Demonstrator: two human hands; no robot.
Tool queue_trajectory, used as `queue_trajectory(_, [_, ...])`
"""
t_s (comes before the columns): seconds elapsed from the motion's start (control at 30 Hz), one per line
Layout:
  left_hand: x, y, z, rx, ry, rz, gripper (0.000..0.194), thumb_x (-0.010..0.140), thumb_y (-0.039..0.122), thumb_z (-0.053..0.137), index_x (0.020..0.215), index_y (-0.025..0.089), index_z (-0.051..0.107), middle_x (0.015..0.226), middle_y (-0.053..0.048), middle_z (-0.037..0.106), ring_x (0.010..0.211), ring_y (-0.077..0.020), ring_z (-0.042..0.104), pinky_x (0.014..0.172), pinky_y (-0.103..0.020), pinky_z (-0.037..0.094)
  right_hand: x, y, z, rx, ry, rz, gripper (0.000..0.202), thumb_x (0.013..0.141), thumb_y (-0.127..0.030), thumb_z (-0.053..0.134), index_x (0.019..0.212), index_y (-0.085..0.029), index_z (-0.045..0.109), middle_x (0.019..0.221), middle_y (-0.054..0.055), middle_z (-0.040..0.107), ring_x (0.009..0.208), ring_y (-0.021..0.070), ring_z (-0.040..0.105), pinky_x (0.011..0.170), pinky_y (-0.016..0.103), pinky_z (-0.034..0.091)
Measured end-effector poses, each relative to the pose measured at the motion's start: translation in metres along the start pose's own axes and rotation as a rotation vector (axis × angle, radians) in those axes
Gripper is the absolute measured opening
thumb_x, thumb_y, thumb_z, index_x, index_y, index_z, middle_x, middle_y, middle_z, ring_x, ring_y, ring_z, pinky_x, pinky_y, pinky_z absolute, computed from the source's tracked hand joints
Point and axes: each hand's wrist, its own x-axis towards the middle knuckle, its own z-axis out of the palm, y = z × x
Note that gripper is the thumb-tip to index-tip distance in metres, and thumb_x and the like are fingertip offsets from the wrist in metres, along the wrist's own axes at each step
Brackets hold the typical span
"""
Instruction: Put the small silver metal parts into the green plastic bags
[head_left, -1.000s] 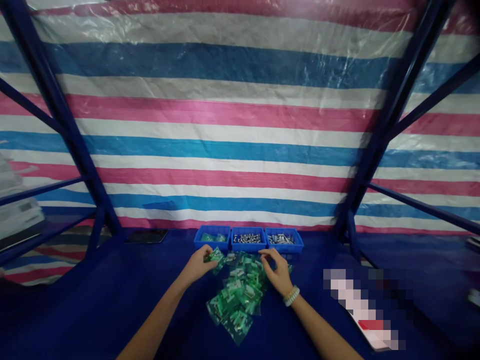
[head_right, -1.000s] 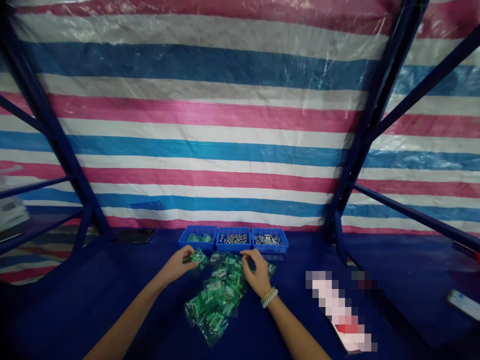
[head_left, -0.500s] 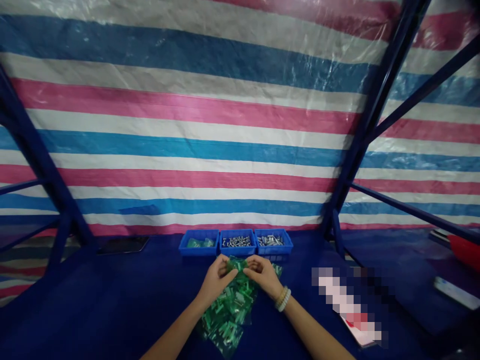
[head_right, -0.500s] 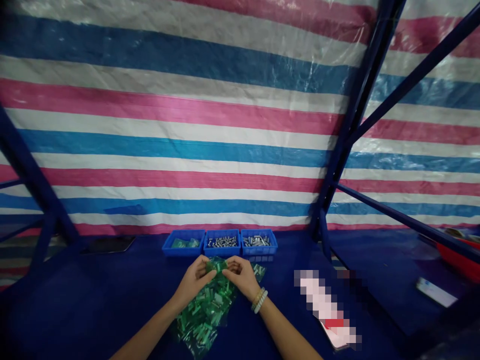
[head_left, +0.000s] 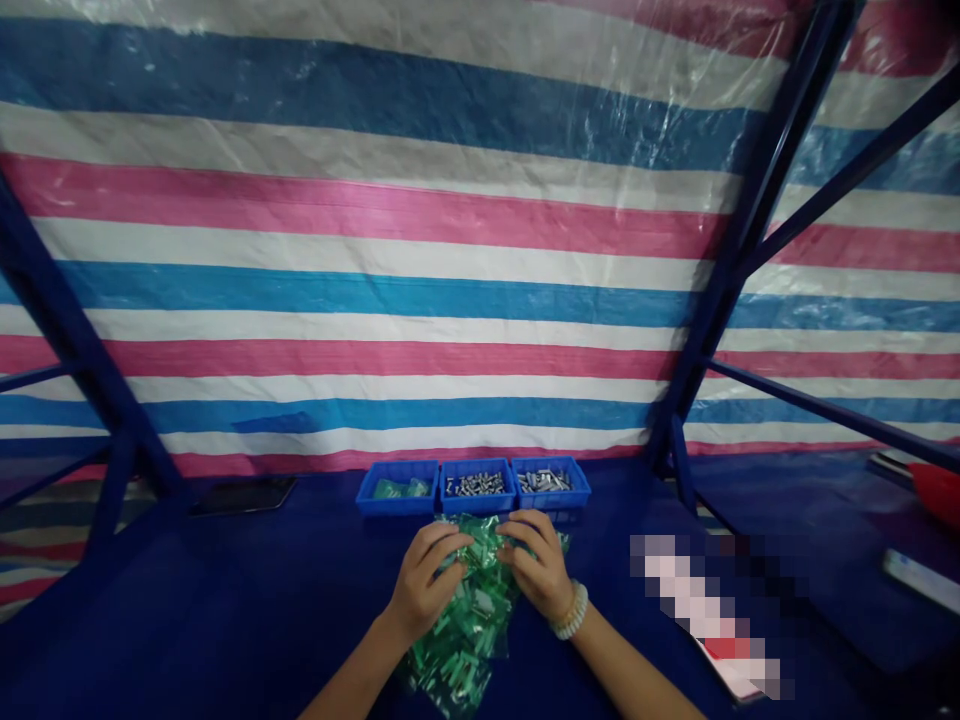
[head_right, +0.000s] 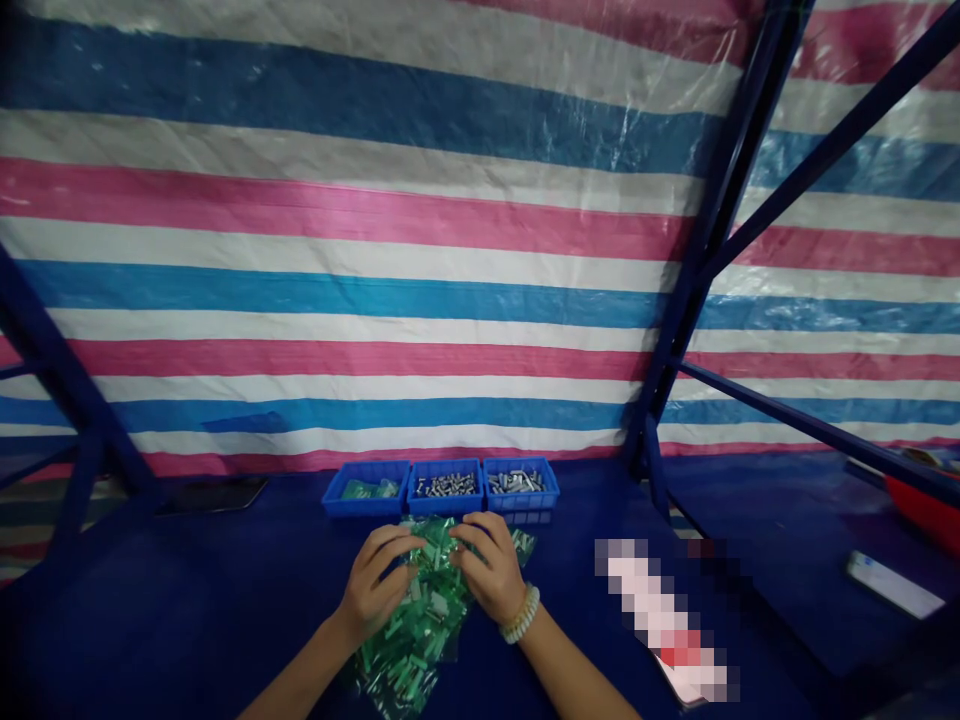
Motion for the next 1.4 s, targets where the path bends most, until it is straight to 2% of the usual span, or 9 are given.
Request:
queue_trajectory(0.2, [-0.001,0.000,0.002,-0.168,-0.074,-0.153,0.021,0.082,0.002,0.049,0.074,0.018,0.057,0.107,-0.008,0.069,0.106,-0.0238,0.059,0.089,-0.042,0.050,0.000,-0.001,0.000,0.163,-0.101,0.060,0.023,0.085,-0.002,0.049,0.090,-0.022,0.058,0.101,0.007,0.069,0.104,0.0251,0.059,0.085,0.045,0.049])
queue_trajectory(0.37, [-0.004,0.003,0.013,-0.616,-0.158,-0.871,0.011,0.080,0.023,0.063,0.085,0.019,0.054,0.068,0.001,0.064,0.061,-0.0153,0.062,0.056,-0.024,0.049,0.001,-0.007,0.004,0.412,-0.103,0.476,0.030,0.085,-0.014,0.054,0.114,-0.021,0.049,0.081,0.003,0.065,0.074,0.0182,0.063,0.071,0.032,0.051])
queue_trajectory(0.43, [-0.007,-0.006,0.012,-0.641,-0.147,-1.010,0.021,0.079,0.031,0.064,0.094,0.019,0.054,0.057,0.006,0.056,0.049,-0.0127,0.056,0.047,-0.020,0.042,0.002,-0.008,0.003,0.512,-0.115,0.556,0.035,0.087,-0.018,0.054,0.120,-0.021,0.044,0.080,0.002,0.065,0.072,0.0178,0.063,0.072,0.031,0.051])
queue_trajectory(0.67, [-0.008,-0.101,-0.027,-0.305,-0.043,-1.084,0.036,0.078,0.041,0.056,0.106,0.018,0.052,0.078,-0.002,0.065,0.070,-0.0206,0.064,0.061,-0.027,0.047,0.001,0.001,0.006,0.548,-0.115,0.586,0.018,0.088,-0.021,0.054,0.106,-0.020,0.054,0.081,0.003,0.068,0.073,0.0180,0.063,0.072,0.030,0.050])
queue_trajectory(0.87, [-0.004,-0.154,-0.039,-0.023,-0.249,-1.019,0.021,0.066,0.017,0.060,0.087,0.020,0.063,0.091,-0.005,0.067,0.097,-0.0281,0.059,0.087,-0.038,0.044,-0.002,0.007,0.009,0.484,-0.123,0.569,0.011,0.087,-0.021,0.054,0.095,-0.018,0.061,0.075,0.003,0.067,0.069,0.0178,0.063,0.068,0.028,0.051])
queue_trajectory(1.1, [0.007,-0.124,-0.031,0.247,-0.366,-0.957,0.028,0.073,0.010,0.054,0.096,0.018,0.066,0.111,-0.013,0.060,0.115,-0.0333,0.046,0.095,-0.043,0.035,-0.002,0.010,0.008,0.418,-0.103,0.567,0.010,0.086,-0.020,0.054,0.088,-0.018,0.064,0.073,0.003,0.066,0.067,0.0185,0.062,0.065,0.028,0.050])
queue_trajectory(1.2, [0.006,-0.090,-0.014,0.217,-0.477,-0.938,0.011,0.081,0.025,0.055,0.085,0.021,0.065,0.087,-0.007,0.064,0.094,-0.0276,0.058,0.084,-0.036,0.041,-0.003,0.010,0.010,0.388,-0.089,0.571,0.011,0.085,-0.019,0.054,0.086,-0.017,0.064,0.073,0.004,0.065,0.067,0.0188,0.062,0.065,0.029,0.048])
queue_trajectory(1.27, [0.000,-0.066,0.001,0.181,-0.558,-0.951,0.024,0.078,0.041,0.060,0.067,0.020,0.060,0.070,-0.005,0.061,0.077,-0.0265,0.060,0.074,-0.034,0.043,-0.003,0.010,0.011,0.375,-0.086,0.566,0.011,0.085,-0.018,0.054,0.085,-0.017,0.064,0.073,0.004,0.065,0.067,0.0187,0.061,0.065,0.029,0.048])
queue_trajectory(1.4, [-0.015,-0.041,0.018,0.122,-0.584,-0.983,0.030,0.068,0.044,0.068,0.075,0.018,0.056,0.085,-0.010,0.060,0.084,-0.0305,0.059,0.072,-0.035,0.042,-0.002,0.008,0.011,0.376,-0.097,0.545,0.010,0.084,-0.017,0.055,0.084,-0.017,0.065,0.073,0.003,0.064,0.067,0.0180,0.061,0.064,0.027,0.048])
